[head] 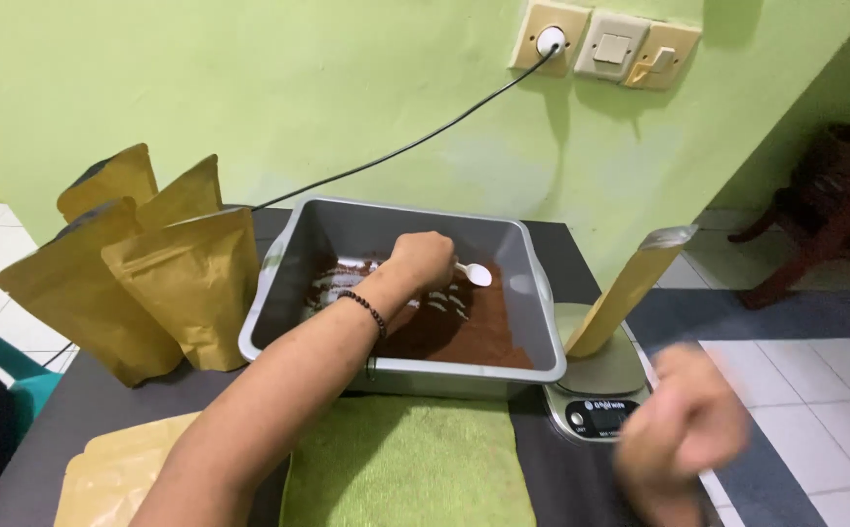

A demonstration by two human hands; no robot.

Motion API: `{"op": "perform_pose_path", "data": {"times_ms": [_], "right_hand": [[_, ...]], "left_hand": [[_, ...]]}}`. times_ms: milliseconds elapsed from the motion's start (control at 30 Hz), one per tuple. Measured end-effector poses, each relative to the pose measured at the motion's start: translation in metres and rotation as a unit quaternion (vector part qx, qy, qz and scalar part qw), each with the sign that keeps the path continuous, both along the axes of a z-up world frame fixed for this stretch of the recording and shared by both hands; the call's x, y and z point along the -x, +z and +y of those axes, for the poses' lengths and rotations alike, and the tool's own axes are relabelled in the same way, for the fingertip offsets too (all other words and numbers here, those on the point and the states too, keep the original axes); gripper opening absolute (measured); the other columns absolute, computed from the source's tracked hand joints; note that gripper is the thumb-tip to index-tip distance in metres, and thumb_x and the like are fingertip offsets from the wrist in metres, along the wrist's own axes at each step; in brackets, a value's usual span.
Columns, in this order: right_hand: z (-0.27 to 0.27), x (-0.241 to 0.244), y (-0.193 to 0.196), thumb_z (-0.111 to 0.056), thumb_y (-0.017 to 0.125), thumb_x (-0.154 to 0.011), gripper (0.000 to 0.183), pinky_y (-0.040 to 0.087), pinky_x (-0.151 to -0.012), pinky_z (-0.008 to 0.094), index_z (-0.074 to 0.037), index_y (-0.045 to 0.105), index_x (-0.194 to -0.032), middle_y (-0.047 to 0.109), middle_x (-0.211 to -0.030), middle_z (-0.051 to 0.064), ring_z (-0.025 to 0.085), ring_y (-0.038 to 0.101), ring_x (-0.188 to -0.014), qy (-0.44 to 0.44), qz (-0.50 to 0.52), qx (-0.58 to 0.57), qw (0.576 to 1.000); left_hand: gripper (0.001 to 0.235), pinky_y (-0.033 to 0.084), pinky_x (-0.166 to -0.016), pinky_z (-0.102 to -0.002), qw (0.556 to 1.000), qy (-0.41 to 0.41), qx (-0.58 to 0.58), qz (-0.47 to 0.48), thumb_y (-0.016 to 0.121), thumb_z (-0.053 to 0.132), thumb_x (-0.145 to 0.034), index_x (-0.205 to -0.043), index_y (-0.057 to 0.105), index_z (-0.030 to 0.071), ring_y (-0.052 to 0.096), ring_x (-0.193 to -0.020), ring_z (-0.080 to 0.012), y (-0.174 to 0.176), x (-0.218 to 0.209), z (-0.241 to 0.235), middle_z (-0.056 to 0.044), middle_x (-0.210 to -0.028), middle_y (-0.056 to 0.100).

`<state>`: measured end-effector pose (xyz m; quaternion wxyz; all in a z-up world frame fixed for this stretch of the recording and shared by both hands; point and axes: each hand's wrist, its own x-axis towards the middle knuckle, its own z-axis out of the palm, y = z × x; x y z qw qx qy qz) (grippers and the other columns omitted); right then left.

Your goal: The person scoops brown powder from a metal container into a brown paper pouch using a white plastic spoon. They place the pouch on a digital scale, add more powder, and then set the filled pouch aside. The process is repeated with a second pouch.

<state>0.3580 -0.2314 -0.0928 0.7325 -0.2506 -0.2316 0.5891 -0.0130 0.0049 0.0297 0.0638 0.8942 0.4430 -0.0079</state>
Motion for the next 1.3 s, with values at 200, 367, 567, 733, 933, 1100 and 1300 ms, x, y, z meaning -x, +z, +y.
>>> {"op": "perform_pose_path", "data": {"times_ms": [200, 367, 567, 733, 933, 1100, 1300], "right_hand": [[-0.003, 0.119, 0.121, -0.027, 0.061, -0.098, 0.052, 0.044, -0.092, 0.04, -0.014, 0.026, -0.134, 0.034, -0.134, 0.014, 0.027, 0.041, -0.121, -0.458, -0.589, -0.043, 0.665], [0.021, 0.09, 0.082, -0.038, 0.076, -0.084, 0.111, 0.02, -0.113, 0.078, -0.005, -0.004, -0.153, 0.008, -0.157, 0.037, 0.059, 0.009, -0.148, -0.311, -0.608, 0.027, 0.73], [0.016, 0.143, 0.118, -0.054, 0.084, -0.066, 0.141, 0.027, -0.117, 0.069, -0.007, -0.013, -0.157, 0.011, -0.158, 0.039, 0.056, 0.019, -0.148, -0.258, -0.634, 0.12, 0.719], [0.023, 0.154, 0.121, -0.037, 0.088, -0.071, 0.135, 0.027, -0.12, 0.064, -0.004, -0.012, -0.156, 0.012, -0.157, 0.037, 0.054, 0.021, -0.148, -0.254, -0.632, 0.114, 0.723], [0.025, 0.166, 0.134, -0.038, 0.086, -0.075, 0.12, 0.032, -0.119, 0.062, 0.003, 0.007, -0.156, 0.024, -0.153, 0.034, 0.052, 0.035, -0.142, -0.303, -0.63, 0.15, 0.699], [0.054, 0.14, 0.126, -0.028, 0.092, -0.071, 0.106, 0.039, -0.111, 0.066, 0.004, 0.026, -0.147, 0.039, -0.137, 0.037, 0.057, 0.045, -0.131, -0.43, -0.685, 0.043, 0.586], [0.075, 0.128, 0.179, -0.017, 0.089, -0.062, 0.099, 0.037, -0.109, 0.062, 0.003, 0.034, -0.142, 0.041, -0.125, 0.023, 0.046, 0.046, -0.123, -0.385, -0.814, -0.05, 0.431]], "left_hand": [[0.029, 0.059, -0.069, -0.044, 1.0, 0.004, -0.003, 0.005, 0.059, 0.034, -0.1, -0.103, 0.073, 0.009, 0.074, -0.091, -0.0313, -0.011, 0.0, 0.004, -0.009, -0.107, 0.075], [0.036, 0.061, -0.074, -0.057, 0.997, -0.011, -0.072, -0.038, 0.057, 0.032, -0.1, -0.101, 0.077, 0.002, 0.077, -0.087, -0.0335, -0.028, 0.008, 0.013, -0.016, -0.089, 0.077], [0.028, 0.062, -0.07, -0.055, 0.997, -0.015, -0.069, -0.025, 0.062, 0.025, -0.096, -0.094, 0.079, 0.003, 0.076, -0.08, -0.0321, -0.033, 0.005, 0.02, -0.015, -0.082, 0.076], [0.028, 0.061, -0.072, -0.055, 0.998, -0.015, -0.047, -0.028, 0.061, 0.025, -0.096, -0.097, 0.079, 0.003, 0.076, -0.082, -0.032, -0.045, 0.001, 0.031, -0.015, -0.085, 0.077], [0.027, 0.061, -0.072, -0.057, 0.997, -0.025, -0.061, -0.047, 0.064, 0.024, -0.095, -0.098, 0.078, 0.002, 0.076, -0.083, -0.0334, -0.03, 0.005, 0.019, -0.016, -0.087, 0.077], [0.03, 0.06, -0.076, -0.059, 0.996, -0.029, -0.049, -0.063, 0.066, 0.027, -0.094, -0.102, 0.077, 0.0, 0.076, -0.089, -0.0347, -0.019, 0.009, 0.01, -0.017, -0.092, 0.078], [0.031, 0.059, -0.081, -0.059, 0.997, -0.012, -0.052, -0.063, 0.069, 0.03, -0.09, -0.102, 0.078, 0.003, 0.076, -0.094, -0.0362, -0.029, 0.004, 0.027, -0.016, -0.095, 0.078]]}}
